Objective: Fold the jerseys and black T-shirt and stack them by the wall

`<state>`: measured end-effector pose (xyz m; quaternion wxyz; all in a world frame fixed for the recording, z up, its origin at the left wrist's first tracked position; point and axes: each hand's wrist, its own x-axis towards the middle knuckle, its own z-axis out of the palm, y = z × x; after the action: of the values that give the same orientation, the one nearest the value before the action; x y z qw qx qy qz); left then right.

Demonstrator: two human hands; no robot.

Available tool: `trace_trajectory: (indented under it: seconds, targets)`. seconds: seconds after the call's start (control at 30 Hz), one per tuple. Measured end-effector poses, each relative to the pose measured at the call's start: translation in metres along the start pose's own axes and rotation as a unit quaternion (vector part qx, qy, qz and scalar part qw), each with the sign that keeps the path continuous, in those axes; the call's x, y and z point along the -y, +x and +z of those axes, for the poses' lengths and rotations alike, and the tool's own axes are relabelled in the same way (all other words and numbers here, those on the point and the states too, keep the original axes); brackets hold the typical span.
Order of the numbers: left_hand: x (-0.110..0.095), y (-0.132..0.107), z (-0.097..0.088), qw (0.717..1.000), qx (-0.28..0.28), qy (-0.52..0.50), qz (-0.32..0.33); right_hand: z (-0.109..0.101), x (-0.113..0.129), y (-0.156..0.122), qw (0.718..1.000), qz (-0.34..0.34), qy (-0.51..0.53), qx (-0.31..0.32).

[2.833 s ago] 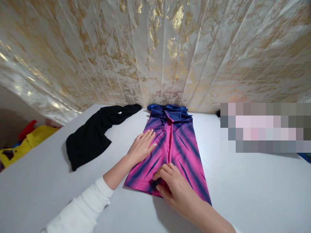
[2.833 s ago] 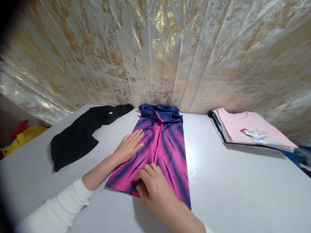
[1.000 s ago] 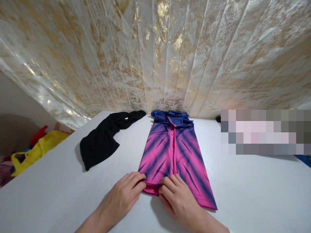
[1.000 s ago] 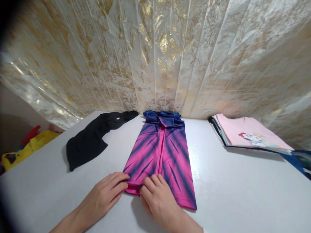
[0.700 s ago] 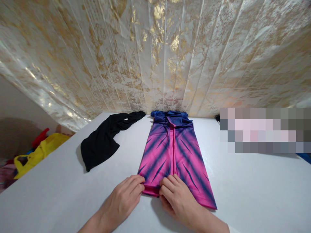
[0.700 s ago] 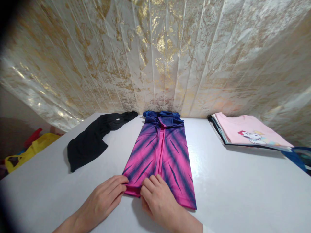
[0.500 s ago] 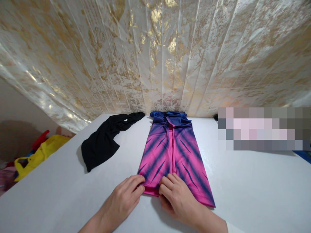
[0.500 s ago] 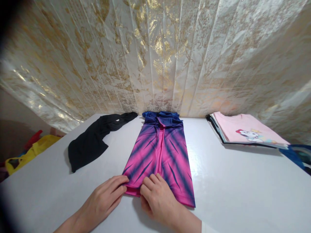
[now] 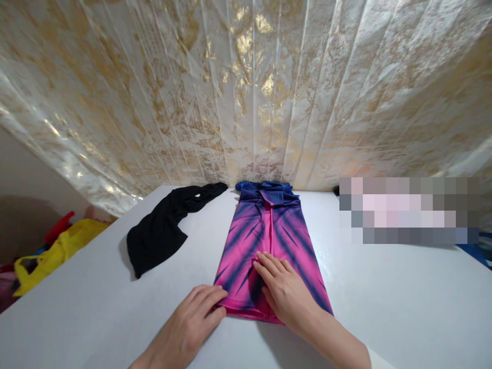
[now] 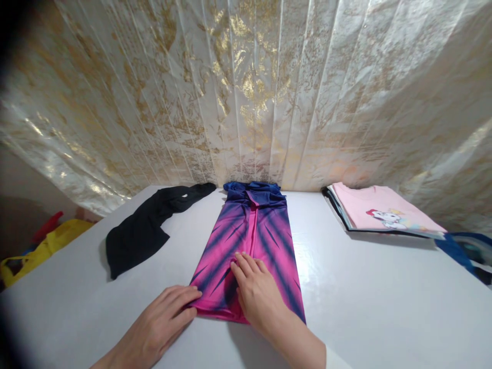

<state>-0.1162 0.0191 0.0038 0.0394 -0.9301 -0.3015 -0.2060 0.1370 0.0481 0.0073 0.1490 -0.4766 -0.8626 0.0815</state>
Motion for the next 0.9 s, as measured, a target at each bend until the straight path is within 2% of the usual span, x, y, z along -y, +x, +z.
trace_trajectory:
  seconds: [0.1,0.17,0.3,0.4,0.5,0.63,0.73,0.8,0.9]
  targets:
    - [-0.006,0.006,-0.002,1.0,0.021,-0.014,0.013,0.005,0.004,-0.004,0.999,-0.012,0.034,-0.004]
    - [-0.009,0.013,0.002,0.998,0.044,-0.012,0.045,0.008,0.004,-0.006,0.998,-0.018,0.054,-0.016]
    - [-0.013,0.027,0.011,0.99,0.077,0.004,0.118,0.0,-0.008,-0.009,0.989,-0.028,0.121,-0.08]
    - [-0.019,0.036,0.008,0.993,0.087,0.005,0.083,-0.014,-0.02,-0.017,0.976,-0.004,0.197,-0.095]
    - [-0.024,0.042,0.008,0.995,0.081,-0.018,0.05,-0.02,-0.025,-0.032,0.968,0.036,0.242,-0.058]
    - [-0.026,0.044,0.029,0.991,0.072,-0.042,0.102,-0.017,-0.02,-0.047,0.974,0.018,0.226,0.022]
    - [-0.027,0.042,0.044,0.991,0.071,-0.046,0.101,-0.022,-0.019,-0.049,0.976,0.008,0.212,0.059]
    - [-0.028,0.041,0.049,0.993,0.059,-0.047,0.091,-0.03,-0.024,-0.046,0.976,0.011,0.212,0.059]
    - [-0.03,0.049,0.053,0.996,0.003,-0.029,0.089,-0.044,-0.036,-0.033,0.975,0.026,0.218,0.024]
